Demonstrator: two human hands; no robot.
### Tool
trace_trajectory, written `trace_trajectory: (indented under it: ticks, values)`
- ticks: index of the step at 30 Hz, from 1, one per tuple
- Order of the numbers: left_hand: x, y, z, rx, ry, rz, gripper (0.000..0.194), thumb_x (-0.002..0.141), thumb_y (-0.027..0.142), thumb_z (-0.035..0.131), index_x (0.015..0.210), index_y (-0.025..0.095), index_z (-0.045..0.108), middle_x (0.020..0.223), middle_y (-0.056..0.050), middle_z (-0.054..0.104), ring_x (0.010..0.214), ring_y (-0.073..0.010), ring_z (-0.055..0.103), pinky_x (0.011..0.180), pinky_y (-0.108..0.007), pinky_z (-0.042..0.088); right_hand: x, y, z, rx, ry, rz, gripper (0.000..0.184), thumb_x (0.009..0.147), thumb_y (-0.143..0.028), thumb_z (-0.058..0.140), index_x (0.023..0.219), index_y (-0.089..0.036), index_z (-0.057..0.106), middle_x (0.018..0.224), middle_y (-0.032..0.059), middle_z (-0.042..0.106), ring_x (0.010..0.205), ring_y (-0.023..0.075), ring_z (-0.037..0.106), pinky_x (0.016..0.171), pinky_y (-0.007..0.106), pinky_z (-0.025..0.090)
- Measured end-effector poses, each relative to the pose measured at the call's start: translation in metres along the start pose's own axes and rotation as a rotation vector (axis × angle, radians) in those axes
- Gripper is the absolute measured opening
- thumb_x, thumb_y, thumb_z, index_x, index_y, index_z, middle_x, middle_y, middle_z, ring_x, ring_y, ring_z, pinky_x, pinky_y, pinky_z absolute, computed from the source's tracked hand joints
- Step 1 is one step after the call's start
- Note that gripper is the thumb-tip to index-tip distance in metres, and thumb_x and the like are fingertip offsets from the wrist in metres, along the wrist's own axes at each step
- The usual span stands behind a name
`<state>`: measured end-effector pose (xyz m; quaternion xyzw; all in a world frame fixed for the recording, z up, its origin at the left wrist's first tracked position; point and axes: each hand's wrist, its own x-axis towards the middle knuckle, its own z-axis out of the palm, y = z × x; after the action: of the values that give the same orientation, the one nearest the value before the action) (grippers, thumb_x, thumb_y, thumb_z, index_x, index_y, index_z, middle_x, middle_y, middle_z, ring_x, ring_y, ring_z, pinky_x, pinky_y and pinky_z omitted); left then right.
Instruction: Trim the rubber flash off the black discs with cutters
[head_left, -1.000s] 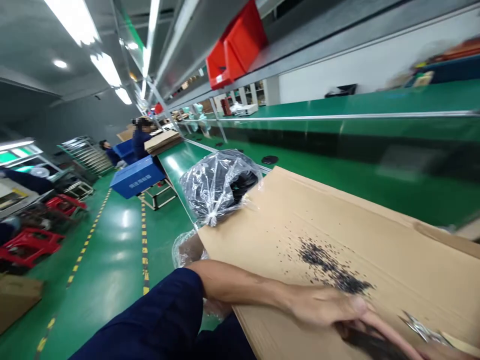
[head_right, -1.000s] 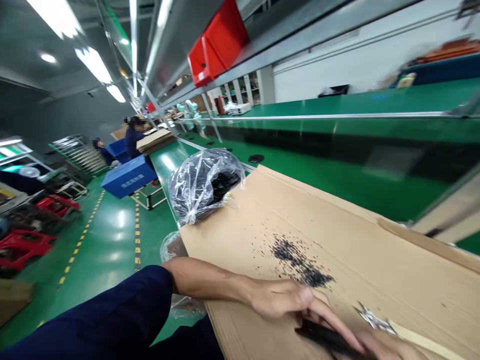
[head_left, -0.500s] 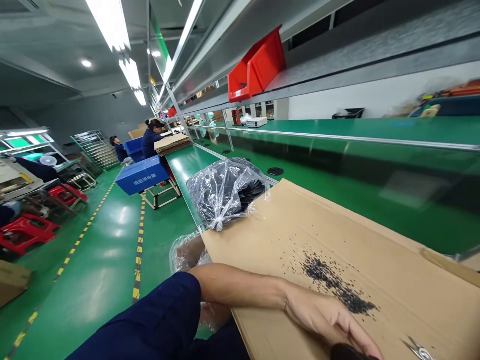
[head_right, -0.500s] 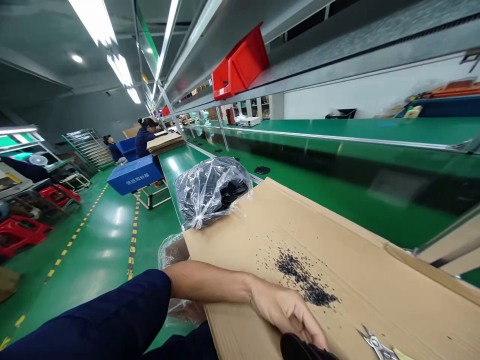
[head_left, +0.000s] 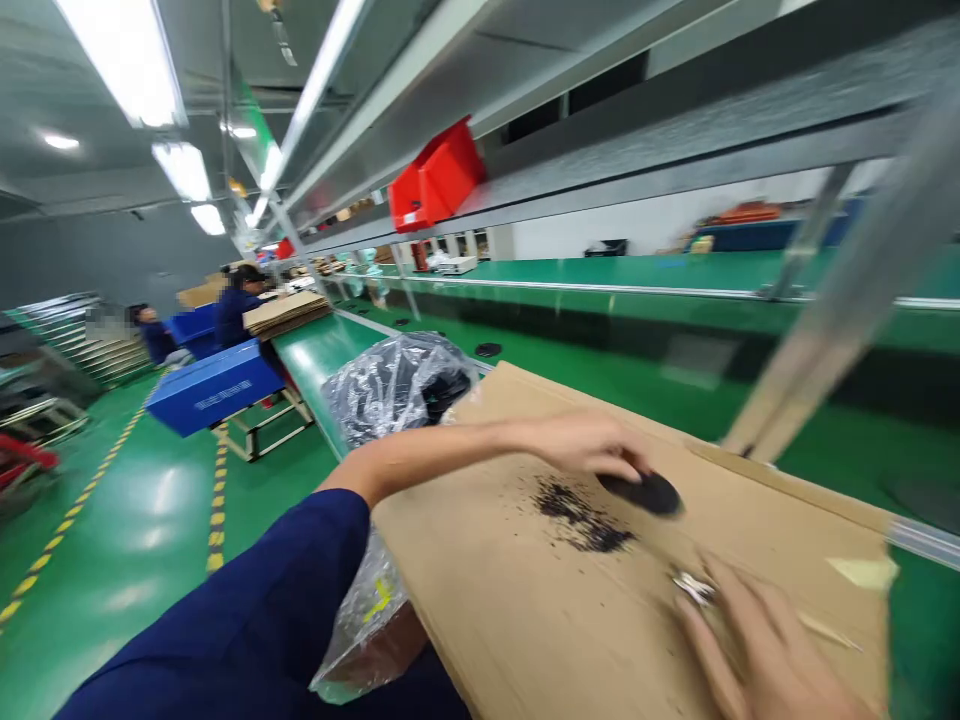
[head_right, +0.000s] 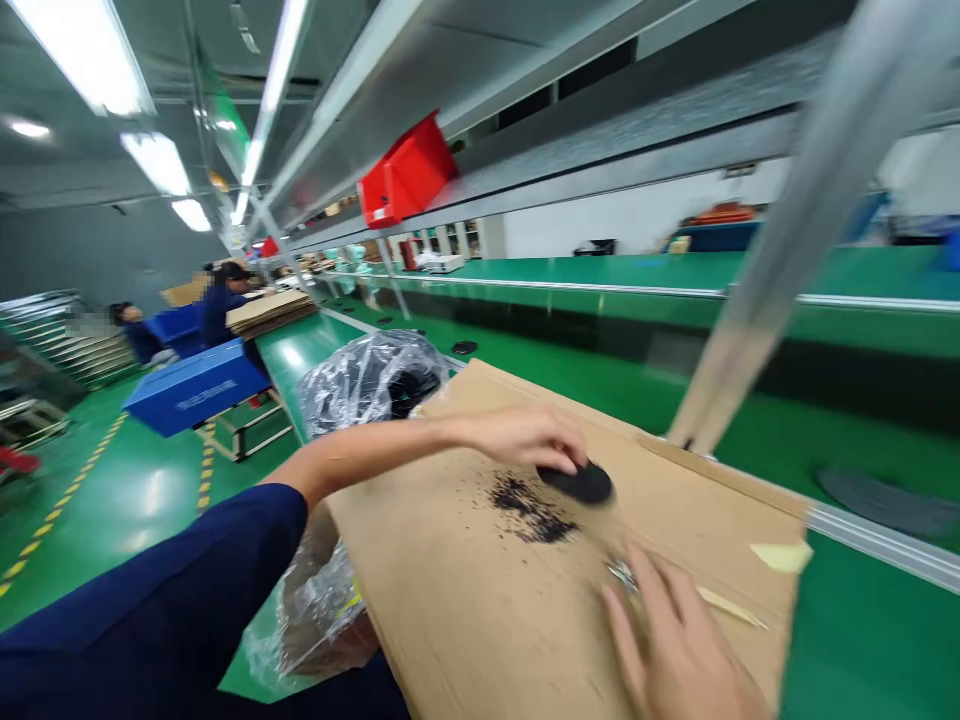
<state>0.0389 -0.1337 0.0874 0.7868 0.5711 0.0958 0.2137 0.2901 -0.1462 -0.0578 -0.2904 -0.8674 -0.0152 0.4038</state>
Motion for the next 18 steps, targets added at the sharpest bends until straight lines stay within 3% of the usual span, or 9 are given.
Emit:
trace_trajectory:
  ticks: [2, 4, 6, 8, 13, 18]
  values:
    - [0.015, -0.008, -0.024, 0.129, 0.04, -0.04, 0.011, 0.093, 0.017, 0.064, 0.099, 0.017, 0.073, 0.112, -0.006, 0.071, 0.113, -0.0225, 0.064, 0.104, -0.034, 0.05, -0.003, -0.005, -0.012, -0.074, -0.09, -0.051, 0.036, 0.103, -0.038, 0.036, 0.131, -0.024, 0.054, 0.106, 0.0122, 0.067, 0.088, 0.0275, 0.069, 0.07, 0.039, 0.054]
    - [0.038, -0.023, -0.04, 0.213, 0.055, -0.079, 0.018, 0.096, 0.024, 0.063, 0.11, 0.014, 0.068, 0.121, -0.009, 0.066, 0.115, -0.0233, 0.062, 0.102, -0.044, 0.052, -0.002, -0.01, -0.022, -0.116, -0.127, -0.048, 0.03, 0.103, -0.028, 0.034, 0.119, -0.021, 0.058, 0.107, 0.0118, 0.066, 0.088, 0.0237, 0.068, 0.07, 0.034, 0.053]
    - [0.065, -0.039, -0.048, 0.275, 0.078, -0.136, 0.033, 0.098, 0.036, 0.062, 0.123, 0.014, 0.061, 0.126, -0.01, 0.062, 0.112, -0.0239, 0.063, 0.096, -0.045, 0.056, -0.001, -0.015, -0.028, -0.154, -0.159, -0.032, 0.026, 0.102, -0.021, 0.036, 0.11, -0.02, 0.06, 0.107, 0.0116, 0.066, 0.087, 0.0219, 0.067, 0.069, 0.032, 0.051]
    - [0.09, -0.05, -0.05, 0.322, 0.099, -0.188, 0.034, 0.098, 0.037, 0.061, 0.124, 0.015, 0.061, 0.125, -0.01, 0.062, 0.11, -0.0239, 0.064, 0.094, -0.044, 0.057, -0.002, -0.019, -0.031, -0.172, -0.195, -0.013, 0.021, 0.1, -0.015, 0.04, 0.105, -0.019, 0.06, 0.108, 0.0114, 0.065, 0.089, 0.0218, 0.066, 0.07, 0.032, 0.05]
    - [0.131, -0.062, -0.022, 0.417, 0.167, -0.254, 0.032, 0.098, 0.036, 0.061, 0.124, 0.017, 0.061, 0.128, -0.01, 0.061, 0.112, -0.0234, 0.063, 0.096, -0.043, 0.056, -0.01, -0.028, -0.032, -0.186, -0.275, 0.044, 0.017, 0.09, -0.005, 0.053, 0.095, -0.02, 0.06, 0.109, 0.0099, 0.063, 0.091, 0.0225, 0.063, 0.072, 0.033, 0.048]
    - [0.141, -0.071, 0.024, 0.455, 0.131, -0.299, 0.031, 0.099, 0.036, 0.06, 0.124, 0.017, 0.061, 0.127, -0.01, 0.062, 0.111, -0.0223, 0.064, 0.094, -0.042, 0.057, -0.013, -0.031, -0.031, -0.176, -0.374, 0.081, 0.015, 0.088, -0.006, 0.06, 0.093, -0.019, 0.059, 0.107, 0.0081, 0.061, 0.088, 0.0213, 0.059, 0.071, 0.032, 0.046]
